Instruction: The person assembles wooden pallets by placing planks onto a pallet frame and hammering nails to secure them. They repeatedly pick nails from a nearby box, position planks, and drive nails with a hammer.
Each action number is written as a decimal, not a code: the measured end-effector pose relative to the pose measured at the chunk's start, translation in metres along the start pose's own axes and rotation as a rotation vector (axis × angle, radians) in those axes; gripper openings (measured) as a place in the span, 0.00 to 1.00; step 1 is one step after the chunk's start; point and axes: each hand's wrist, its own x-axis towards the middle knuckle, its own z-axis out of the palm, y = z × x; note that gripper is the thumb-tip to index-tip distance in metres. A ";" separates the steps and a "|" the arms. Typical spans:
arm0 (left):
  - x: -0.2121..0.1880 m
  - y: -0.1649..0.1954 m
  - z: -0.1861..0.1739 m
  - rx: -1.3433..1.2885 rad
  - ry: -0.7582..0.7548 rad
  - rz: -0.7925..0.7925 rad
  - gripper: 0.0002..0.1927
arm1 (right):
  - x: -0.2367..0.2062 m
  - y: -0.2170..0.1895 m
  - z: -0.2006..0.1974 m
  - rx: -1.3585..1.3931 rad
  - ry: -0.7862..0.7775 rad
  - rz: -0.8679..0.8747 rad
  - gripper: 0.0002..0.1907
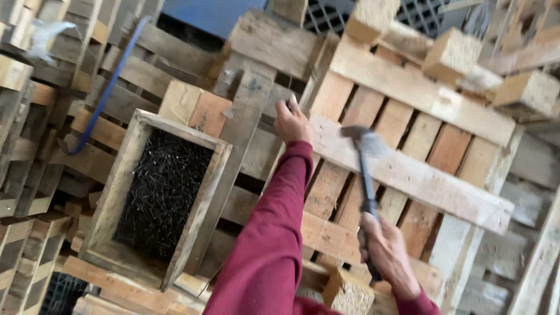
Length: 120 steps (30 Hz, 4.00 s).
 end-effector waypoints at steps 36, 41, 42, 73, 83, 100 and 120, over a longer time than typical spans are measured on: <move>-0.041 0.040 -0.045 -0.832 -0.529 -0.428 0.06 | 0.002 0.142 -0.126 0.134 0.280 -0.559 0.15; -0.160 0.059 -0.060 -0.817 -1.075 -0.532 0.07 | 0.011 0.183 -0.156 0.273 0.488 -0.032 0.15; -0.183 0.059 -0.051 -0.824 -1.147 -0.639 0.08 | 0.008 0.187 -0.161 0.357 0.505 -0.004 0.15; -0.251 0.037 0.064 -0.406 -1.124 0.308 0.06 | 0.029 0.188 -0.213 0.442 0.045 -0.244 0.20; -0.258 0.013 0.063 -0.184 -0.991 0.780 0.07 | 0.035 0.164 -0.212 0.023 0.063 -0.043 0.19; -0.204 0.045 0.120 -0.158 -0.388 0.541 0.15 | -0.001 0.081 -0.217 0.208 0.319 0.243 0.16; -0.197 0.061 0.090 -0.794 -0.573 -0.001 0.07 | 0.020 0.064 -0.261 0.206 0.026 -1.075 0.28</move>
